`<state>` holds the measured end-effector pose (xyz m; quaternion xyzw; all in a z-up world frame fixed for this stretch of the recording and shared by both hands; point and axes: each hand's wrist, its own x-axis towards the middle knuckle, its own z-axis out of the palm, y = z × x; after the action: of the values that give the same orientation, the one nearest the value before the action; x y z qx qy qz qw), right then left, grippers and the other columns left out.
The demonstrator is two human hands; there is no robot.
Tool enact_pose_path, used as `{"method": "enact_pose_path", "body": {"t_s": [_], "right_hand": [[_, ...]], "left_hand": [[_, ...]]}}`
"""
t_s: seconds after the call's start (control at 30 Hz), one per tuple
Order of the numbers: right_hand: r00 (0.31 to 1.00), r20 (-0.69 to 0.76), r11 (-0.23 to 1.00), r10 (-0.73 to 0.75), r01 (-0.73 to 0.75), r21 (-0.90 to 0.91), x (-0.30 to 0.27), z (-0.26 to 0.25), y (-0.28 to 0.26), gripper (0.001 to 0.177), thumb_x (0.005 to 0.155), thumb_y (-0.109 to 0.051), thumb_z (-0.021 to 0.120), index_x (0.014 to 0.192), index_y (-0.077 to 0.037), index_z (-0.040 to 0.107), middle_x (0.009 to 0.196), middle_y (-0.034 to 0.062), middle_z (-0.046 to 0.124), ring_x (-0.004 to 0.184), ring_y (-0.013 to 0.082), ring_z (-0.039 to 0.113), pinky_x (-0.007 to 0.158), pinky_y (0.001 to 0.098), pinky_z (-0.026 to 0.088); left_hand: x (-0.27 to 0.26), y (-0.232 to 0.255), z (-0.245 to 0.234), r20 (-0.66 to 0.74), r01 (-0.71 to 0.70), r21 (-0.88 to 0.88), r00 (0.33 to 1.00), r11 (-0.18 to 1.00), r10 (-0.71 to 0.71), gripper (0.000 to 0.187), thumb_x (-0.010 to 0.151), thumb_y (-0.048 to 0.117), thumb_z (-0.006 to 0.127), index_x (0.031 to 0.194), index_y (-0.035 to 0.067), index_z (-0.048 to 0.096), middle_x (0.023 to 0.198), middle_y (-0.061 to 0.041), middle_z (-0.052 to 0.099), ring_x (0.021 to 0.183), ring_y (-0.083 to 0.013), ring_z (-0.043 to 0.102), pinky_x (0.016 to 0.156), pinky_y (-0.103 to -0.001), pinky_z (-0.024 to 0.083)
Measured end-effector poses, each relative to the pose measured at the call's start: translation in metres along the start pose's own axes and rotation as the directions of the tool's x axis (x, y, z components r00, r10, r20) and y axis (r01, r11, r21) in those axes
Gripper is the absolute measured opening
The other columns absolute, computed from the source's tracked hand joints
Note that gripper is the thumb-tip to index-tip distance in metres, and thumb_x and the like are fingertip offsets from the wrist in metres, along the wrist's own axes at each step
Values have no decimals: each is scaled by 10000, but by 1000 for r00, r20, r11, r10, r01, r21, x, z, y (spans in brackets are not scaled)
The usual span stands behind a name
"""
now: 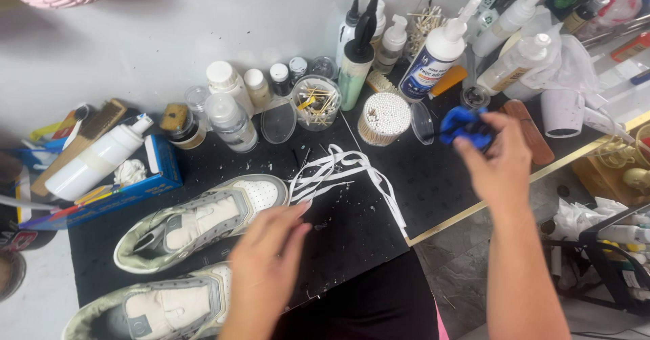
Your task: The person wipes the exterior of a pair of white and grey sneakers with a blue cloth. They then thread white shoelaces through the eyelets of the shoes and tie them into a bow.
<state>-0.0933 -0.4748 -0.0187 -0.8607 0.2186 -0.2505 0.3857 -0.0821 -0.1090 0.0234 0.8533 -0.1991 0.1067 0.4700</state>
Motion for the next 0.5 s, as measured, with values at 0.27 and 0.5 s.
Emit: {"method": "enact_pose_path", "body": {"t_s": [0.27, 0.5], "right_hand": [[971, -116, 978, -208, 209, -7, 80, 8, 81, 457, 965, -35, 845, 1267, 48, 512, 1177, 155, 663, 1102, 184, 687, 949, 300, 560], [927, -263, 933, -267, 180, -312, 113, 27, 99, 577, 871, -115, 869, 1223, 65, 449, 1205, 223, 527, 1121, 372, 560, 1044, 480, 429]], "left_hand": [[-96, -122, -119, -169, 463, 374, 886, 803, -432, 159, 913, 229, 789, 917, 71, 809, 723, -116, 758, 666, -170, 754, 691, -293, 579], [-135, -153, -126, -322, 203, 428, 945, 881, -62, 130, 994, 110, 695, 1081, 20, 728, 1030, -180, 675, 895, -271, 696, 803, -296, 576]]}}
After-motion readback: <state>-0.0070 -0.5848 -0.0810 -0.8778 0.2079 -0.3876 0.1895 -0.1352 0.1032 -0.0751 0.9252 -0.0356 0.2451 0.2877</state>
